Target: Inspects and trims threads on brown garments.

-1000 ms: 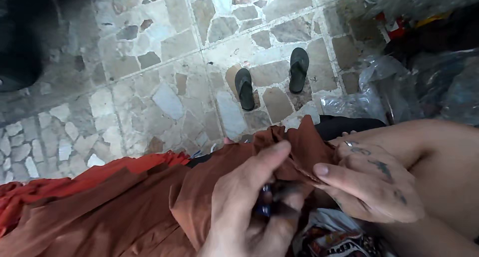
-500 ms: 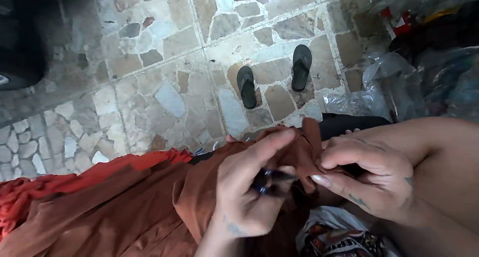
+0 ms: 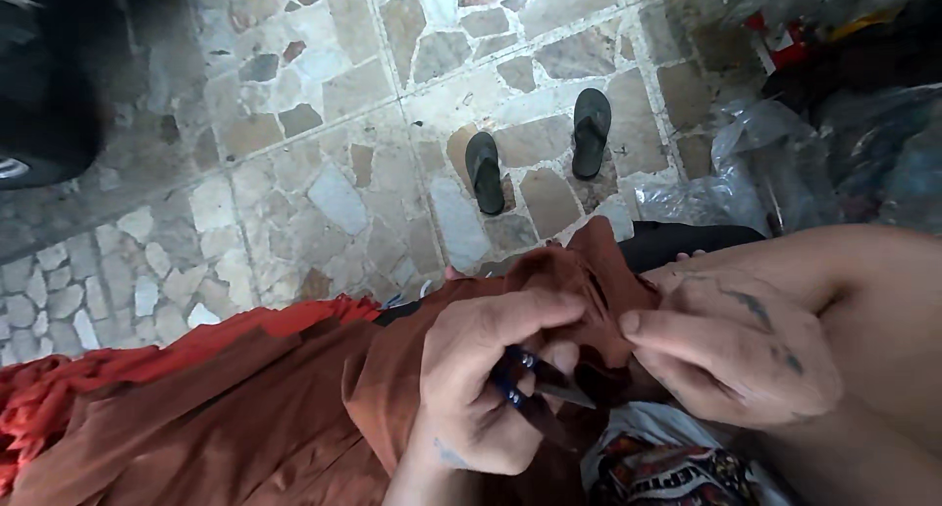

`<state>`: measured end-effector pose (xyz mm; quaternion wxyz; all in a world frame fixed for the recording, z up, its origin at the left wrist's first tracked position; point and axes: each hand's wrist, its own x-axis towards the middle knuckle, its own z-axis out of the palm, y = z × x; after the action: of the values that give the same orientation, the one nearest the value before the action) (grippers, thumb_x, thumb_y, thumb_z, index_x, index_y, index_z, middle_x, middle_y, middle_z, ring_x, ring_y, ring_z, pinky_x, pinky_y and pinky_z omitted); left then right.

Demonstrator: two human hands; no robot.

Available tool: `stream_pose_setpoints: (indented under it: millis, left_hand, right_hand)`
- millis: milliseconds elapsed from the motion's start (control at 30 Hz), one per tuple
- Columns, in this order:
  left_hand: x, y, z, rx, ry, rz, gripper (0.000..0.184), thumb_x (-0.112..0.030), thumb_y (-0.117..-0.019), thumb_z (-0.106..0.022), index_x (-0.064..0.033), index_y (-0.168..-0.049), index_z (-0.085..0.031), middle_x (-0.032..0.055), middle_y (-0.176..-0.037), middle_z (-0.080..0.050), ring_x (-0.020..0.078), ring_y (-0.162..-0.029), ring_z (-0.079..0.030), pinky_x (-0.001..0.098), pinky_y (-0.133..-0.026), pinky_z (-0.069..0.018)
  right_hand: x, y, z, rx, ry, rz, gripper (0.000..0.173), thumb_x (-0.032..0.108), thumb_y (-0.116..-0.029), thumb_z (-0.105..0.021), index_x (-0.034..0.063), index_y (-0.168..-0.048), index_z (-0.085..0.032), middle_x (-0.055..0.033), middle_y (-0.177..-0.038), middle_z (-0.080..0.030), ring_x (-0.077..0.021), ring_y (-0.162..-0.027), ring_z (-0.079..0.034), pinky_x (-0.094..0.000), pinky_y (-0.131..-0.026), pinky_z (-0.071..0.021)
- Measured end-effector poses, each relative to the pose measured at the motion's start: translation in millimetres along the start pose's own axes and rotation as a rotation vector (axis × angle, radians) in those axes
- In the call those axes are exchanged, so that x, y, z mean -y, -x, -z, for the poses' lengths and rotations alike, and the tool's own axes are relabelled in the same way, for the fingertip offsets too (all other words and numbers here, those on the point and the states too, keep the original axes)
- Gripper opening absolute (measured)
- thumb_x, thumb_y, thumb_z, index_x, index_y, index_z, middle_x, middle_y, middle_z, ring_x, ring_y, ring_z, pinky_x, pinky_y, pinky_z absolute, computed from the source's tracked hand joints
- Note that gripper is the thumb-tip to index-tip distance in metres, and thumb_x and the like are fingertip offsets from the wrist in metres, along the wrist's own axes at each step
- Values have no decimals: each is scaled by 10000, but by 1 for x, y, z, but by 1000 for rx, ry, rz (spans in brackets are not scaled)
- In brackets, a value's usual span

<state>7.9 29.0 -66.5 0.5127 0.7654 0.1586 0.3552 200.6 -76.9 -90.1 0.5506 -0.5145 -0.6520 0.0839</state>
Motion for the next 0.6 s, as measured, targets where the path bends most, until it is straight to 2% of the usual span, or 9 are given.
stream_pose_setpoints:
  millis: [33, 67, 133, 233, 300, 367, 433, 500, 600]
  left_hand:
    - [2, -1, -2, 28, -8, 15, 271, -203, -1001, -645, -78, -1241, -654, -29, -772, -570, -6, -686, -514, 148, -680, -462]
    - [5, -2, -4, 75, -7, 29, 283, -175, -987, -637, -61, -1246, -649, -16, -795, -591, -6, -708, -525, 145, -691, -464]
    - [13, -3, -4, 132, 23, 23, 190, -135, -983, -646, -1, -1114, -676, 17, -858, -666, -11, -759, -572, 132, -707, -491]
    - [11, -1, 0, 123, -44, -22, 120, -142, -981, -665, -27, -1007, -643, 16, -846, -643, 0, -762, -583, 133, -709, -496]
    - [4, 1, 3, 105, -91, -18, 166, -191, -969, -694, -54, -1052, -650, 7, -863, -650, 12, -769, -594, 147, -714, -504]
    - [-7, 6, 8, 62, -126, 55, 316, -367, -984, -679, -113, -1164, -628, -40, -895, -630, -20, -772, -565, 128, -686, -473]
    - [-22, 7, 12, 53, -170, 132, 431, -528, -1046, -503, -168, -1271, -576, -62, -958, -608, -33, -820, -552, 124, -709, -455]
    - [-33, 7, 11, 71, -202, 129, 419, -485, -1078, -446, -136, -1263, -585, -22, -977, -602, -8, -841, -565, 137, -731, -467]
    - [-35, 8, 3, 101, -224, 79, 353, -370, -1047, -583, -75, -1235, -634, 29, -1021, -637, 33, -908, -610, 155, -791, -503]
  right_hand:
    - [0, 0, 0, 3, 19, 31, 75, 85, -984, -608, 46, -1020, -662, -59, -680, -492, -127, -603, -473, -226, -585, -425]
    - [-1, 1, 0, 8, 32, 58, 79, 86, -982, -614, 42, -1018, -668, -64, -670, -488, -139, -595, -473, -237, -582, -430]
    - [-4, 4, 0, 5, 38, 84, 77, 99, -980, -624, 41, -1013, -665, -72, -675, -502, -144, -595, -487, -243, -582, -445]
    - [-3, 7, -3, -38, 33, 102, 53, 87, -969, -617, 40, -992, -625, -81, -707, -513, -149, -614, -502, -245, -586, -457]
    - [2, 9, -4, -56, 77, 83, 61, 74, -963, -606, 67, -1017, -579, -77, -872, -519, -125, -752, -535, -204, -692, -486]
    - [6, 9, -2, -48, 118, 57, 64, 64, -976, -607, 73, -1012, -555, -81, -1076, -560, -97, -947, -597, -188, -854, -529]
    - [4, 8, 0, -61, 123, 81, 56, 31, -963, -600, 63, -971, -555, -98, -1119, -621, -108, -976, -645, -207, -858, -558]
    - [3, 8, 1, -61, 114, 91, 55, 30, -977, -598, 58, -964, -553, -104, -1125, -633, -110, -954, -651, -211, -840, -557]
    - [3, 10, 1, -53, 82, 84, 56, 32, -976, -590, 54, -945, -549, -103, -1138, -623, -93, -939, -639, -196, -833, -546]
